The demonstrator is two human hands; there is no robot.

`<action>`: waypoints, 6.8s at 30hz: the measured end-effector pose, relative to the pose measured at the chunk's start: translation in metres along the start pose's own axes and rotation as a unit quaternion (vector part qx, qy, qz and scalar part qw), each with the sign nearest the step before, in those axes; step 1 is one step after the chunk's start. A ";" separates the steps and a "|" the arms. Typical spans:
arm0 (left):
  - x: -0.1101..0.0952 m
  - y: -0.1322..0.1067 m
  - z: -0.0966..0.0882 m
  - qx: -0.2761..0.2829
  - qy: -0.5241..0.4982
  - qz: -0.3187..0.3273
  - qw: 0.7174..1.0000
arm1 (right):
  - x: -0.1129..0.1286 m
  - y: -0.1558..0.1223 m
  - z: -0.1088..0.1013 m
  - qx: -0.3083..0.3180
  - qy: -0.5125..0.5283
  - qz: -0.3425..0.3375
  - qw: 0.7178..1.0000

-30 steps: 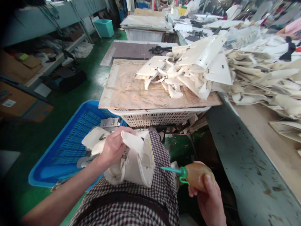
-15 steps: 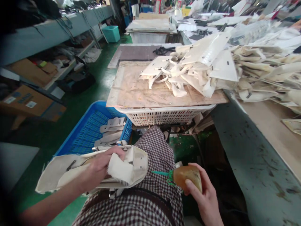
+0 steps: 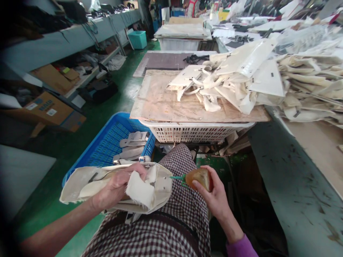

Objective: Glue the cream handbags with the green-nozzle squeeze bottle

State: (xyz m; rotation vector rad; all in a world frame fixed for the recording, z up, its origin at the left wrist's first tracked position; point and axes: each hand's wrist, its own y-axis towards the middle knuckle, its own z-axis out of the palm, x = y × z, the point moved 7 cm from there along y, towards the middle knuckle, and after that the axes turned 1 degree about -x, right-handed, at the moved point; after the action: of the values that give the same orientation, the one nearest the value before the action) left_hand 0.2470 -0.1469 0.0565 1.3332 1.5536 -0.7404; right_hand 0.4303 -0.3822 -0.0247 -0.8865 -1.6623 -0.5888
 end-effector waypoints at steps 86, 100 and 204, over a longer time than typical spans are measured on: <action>0.003 -0.050 0.015 -0.090 -0.067 -0.151 0.982 | -0.010 -0.026 -0.004 -0.001 -0.031 0.066 0.997; 0.002 -0.045 0.011 -0.081 -0.050 -0.134 0.986 | 0.006 -0.039 0.001 0.017 0.049 0.186 0.981; 0.010 -0.035 0.010 -0.090 0.044 -0.121 0.988 | -0.018 -0.038 -0.004 -0.009 0.110 0.176 0.978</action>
State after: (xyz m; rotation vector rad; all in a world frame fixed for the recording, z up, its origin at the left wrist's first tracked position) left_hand 0.2165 -0.1595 0.0389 1.0673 1.8297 -0.6772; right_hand 0.4046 -0.4124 -0.0380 -1.0597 -1.2652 -0.4405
